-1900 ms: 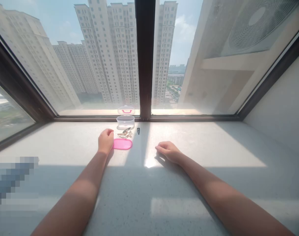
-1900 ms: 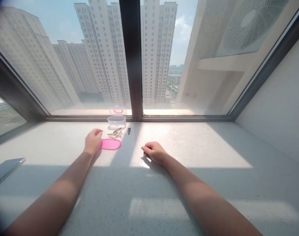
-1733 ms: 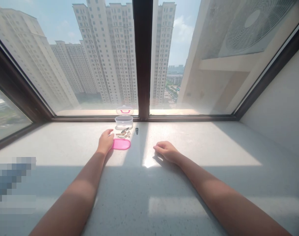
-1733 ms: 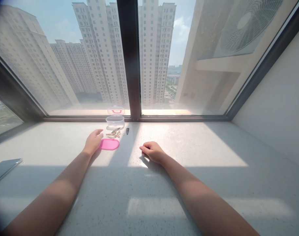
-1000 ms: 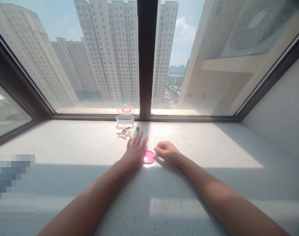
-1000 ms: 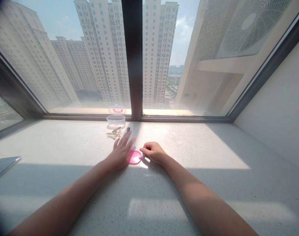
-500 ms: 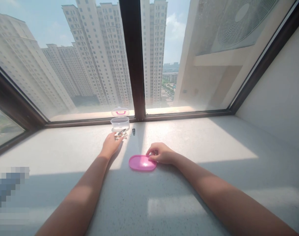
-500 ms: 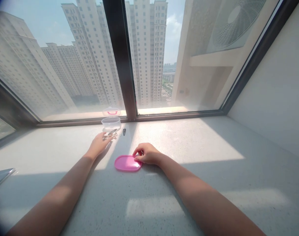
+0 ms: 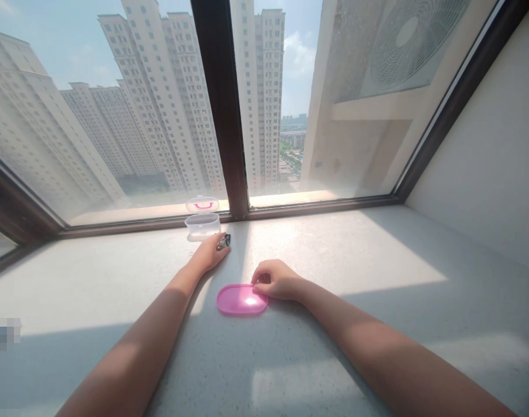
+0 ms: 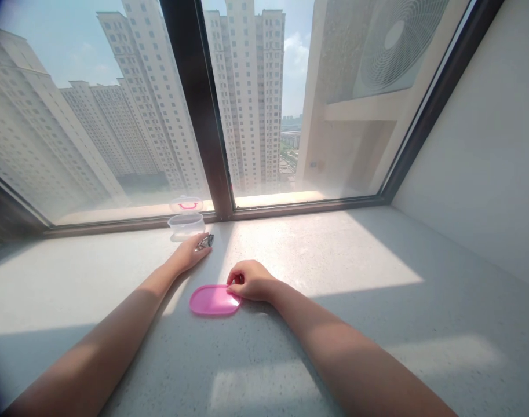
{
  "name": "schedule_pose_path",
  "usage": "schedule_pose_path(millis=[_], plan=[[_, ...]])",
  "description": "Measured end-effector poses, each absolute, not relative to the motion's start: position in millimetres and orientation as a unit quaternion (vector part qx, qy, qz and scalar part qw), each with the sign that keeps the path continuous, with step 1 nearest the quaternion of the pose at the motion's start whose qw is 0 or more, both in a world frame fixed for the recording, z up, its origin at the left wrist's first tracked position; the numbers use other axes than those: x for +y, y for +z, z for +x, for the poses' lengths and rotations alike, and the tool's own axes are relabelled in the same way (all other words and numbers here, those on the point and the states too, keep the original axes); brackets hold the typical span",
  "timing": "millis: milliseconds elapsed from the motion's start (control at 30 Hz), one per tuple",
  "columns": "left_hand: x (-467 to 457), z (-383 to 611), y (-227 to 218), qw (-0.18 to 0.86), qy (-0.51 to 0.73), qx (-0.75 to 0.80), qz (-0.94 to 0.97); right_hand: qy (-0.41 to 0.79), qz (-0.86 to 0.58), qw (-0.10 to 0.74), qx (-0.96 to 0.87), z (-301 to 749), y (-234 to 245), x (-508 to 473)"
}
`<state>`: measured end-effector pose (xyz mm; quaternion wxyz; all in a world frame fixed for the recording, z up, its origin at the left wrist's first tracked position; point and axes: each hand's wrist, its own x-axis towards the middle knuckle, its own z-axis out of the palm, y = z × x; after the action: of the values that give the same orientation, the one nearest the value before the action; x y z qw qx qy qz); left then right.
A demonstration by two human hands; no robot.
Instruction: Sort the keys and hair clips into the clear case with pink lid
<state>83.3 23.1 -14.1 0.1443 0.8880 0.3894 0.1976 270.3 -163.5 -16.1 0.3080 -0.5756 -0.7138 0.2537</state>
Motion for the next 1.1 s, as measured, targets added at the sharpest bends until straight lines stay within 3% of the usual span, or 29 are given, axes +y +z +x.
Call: schedule_pose_path(millis=[400, 733, 1100], plan=[[-34, 93, 5, 0.32, 0.179, 0.234, 0.9, 0.277, -0.561, 0.327, -0.708, 272, -15, -165], [13, 47, -7, 0.134, 0.221, 0.515, 0.817, 0.314, -0.57, 0.366, -0.665, 273, -13, -163], [-29, 86, -4, 0.21, 0.182, 0.35, 0.894, 0.299, -0.56, 0.361, -0.683, 273, -13, -161]])
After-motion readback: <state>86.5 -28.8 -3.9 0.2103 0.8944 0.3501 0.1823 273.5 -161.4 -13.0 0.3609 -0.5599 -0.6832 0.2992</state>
